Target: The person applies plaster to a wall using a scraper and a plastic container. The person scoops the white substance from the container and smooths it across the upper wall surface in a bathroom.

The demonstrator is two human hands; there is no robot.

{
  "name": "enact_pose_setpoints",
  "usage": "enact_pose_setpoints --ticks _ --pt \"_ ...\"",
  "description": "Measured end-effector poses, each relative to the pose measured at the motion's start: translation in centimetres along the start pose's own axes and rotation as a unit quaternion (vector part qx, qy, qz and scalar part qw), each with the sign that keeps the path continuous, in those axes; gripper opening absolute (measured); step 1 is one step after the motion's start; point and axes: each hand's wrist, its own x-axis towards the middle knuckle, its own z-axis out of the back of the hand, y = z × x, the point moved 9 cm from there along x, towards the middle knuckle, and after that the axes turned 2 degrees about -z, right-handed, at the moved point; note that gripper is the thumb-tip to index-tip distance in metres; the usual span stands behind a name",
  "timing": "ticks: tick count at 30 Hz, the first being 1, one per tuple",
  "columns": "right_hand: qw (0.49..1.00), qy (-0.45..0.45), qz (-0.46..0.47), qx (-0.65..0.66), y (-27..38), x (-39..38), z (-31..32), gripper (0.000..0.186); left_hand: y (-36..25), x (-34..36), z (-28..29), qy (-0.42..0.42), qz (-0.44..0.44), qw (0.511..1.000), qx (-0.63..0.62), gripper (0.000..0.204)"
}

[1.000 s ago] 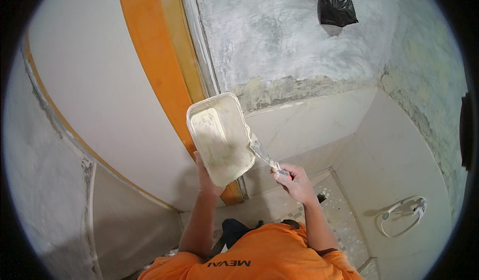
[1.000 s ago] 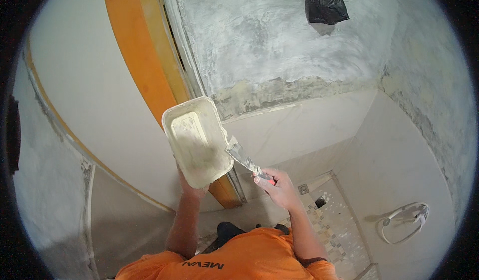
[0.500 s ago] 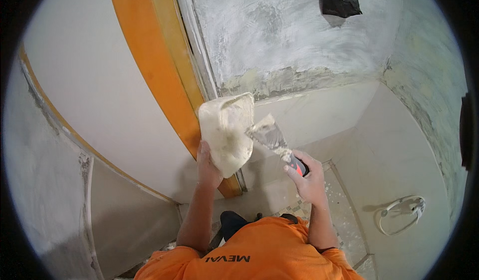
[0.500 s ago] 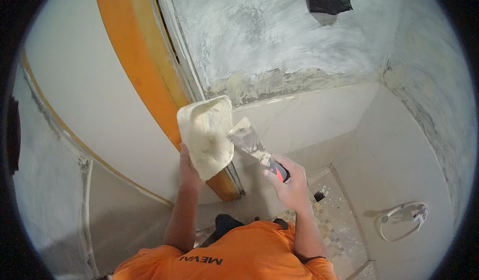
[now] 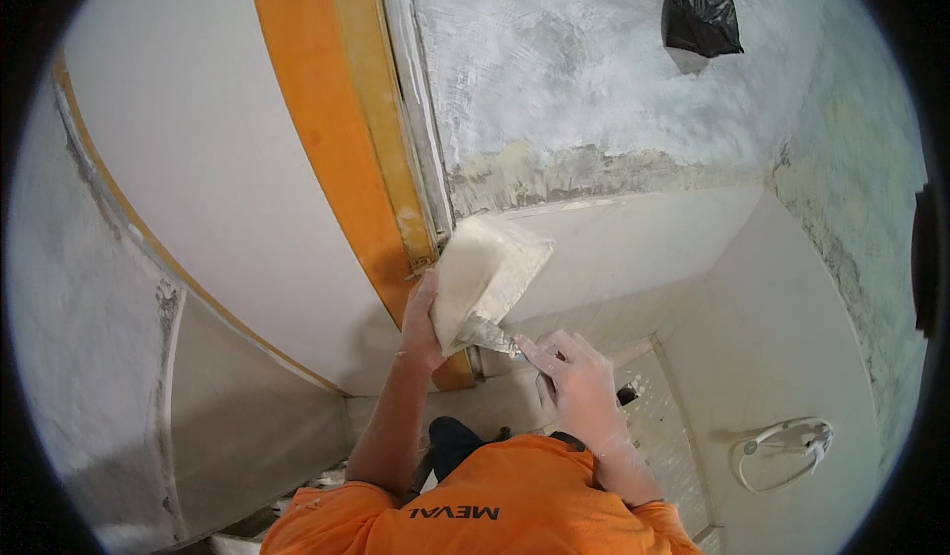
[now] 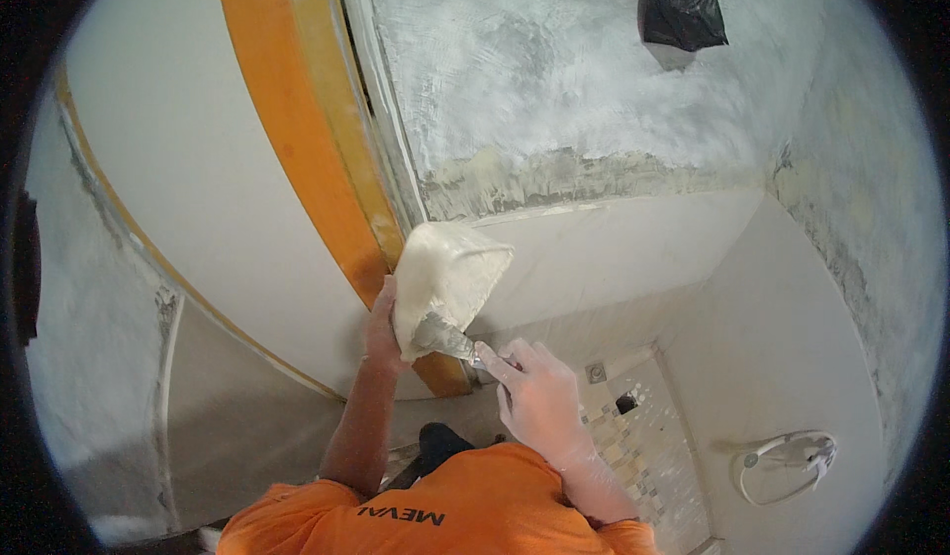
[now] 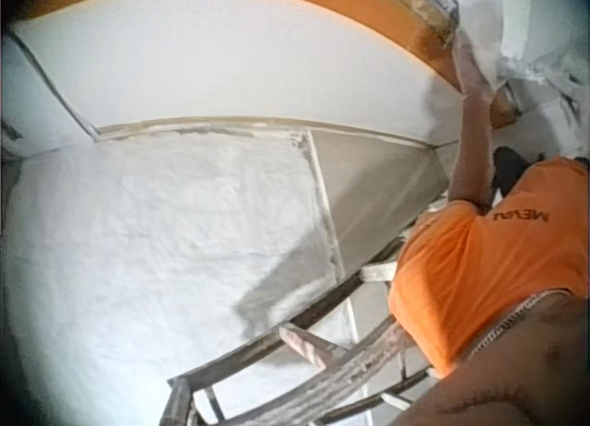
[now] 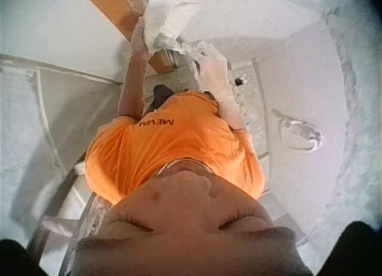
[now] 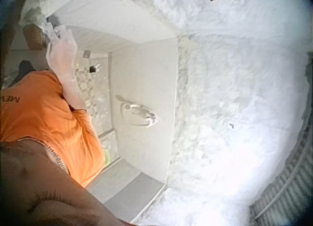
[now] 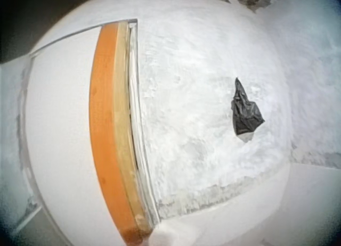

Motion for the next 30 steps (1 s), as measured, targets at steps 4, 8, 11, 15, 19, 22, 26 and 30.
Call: enact_pose_setpoints --ticks 4,8,11,15,19,22,26,30 --pt "0.999 0.033 -0.003 -0.004 0.4 0.4 0.1 0.052 1.0 0.8 0.9 -0.008 0.031 1.000 -0.002 0.052" --pt "0.994 0.105 0.007 0.021 -1.3 0.3 0.4 0.049 1.9 1.3 1.7 -0.062 0.059 0.996 0.032 0.052" --pt "0.993 0.102 -0.001 0.052 -2.6 0.2 0.3 0.045 2.3 1.5 2.2 -0.072 0.071 0.995 0.022 0.053" --pt "0.968 0.165 -0.045 0.184 -5.4 -0.6 -1.2 0.044 1.7 1.8 3.1 -0.104 0.047 0.993 0.023 0.053" --pt "0.873 0.164 -0.191 0.417 -10.0 -1.9 -2.9 0.035 0.9 2.0 2.9 -0.097 0.029 0.995 -0.002 0.055" --pt "0.796 0.098 -0.249 0.544 -13.3 -2.6 -4.7 0.034 0.8 1.7 2.7 -0.093 0.033 0.995 -0.018 0.054" --pt "0.657 0.072 -0.246 0.709 -15.7 -2.4 -7.3 0.039 1.5 1.7 1.7 -0.079 0.046 0.996 -0.021 0.053" --pt "0.529 0.034 -0.215 0.820 -14.9 -1.3 -8.5 0.035 3.0 1.5 1.3 -0.029 0.058 0.996 0.057 0.053"
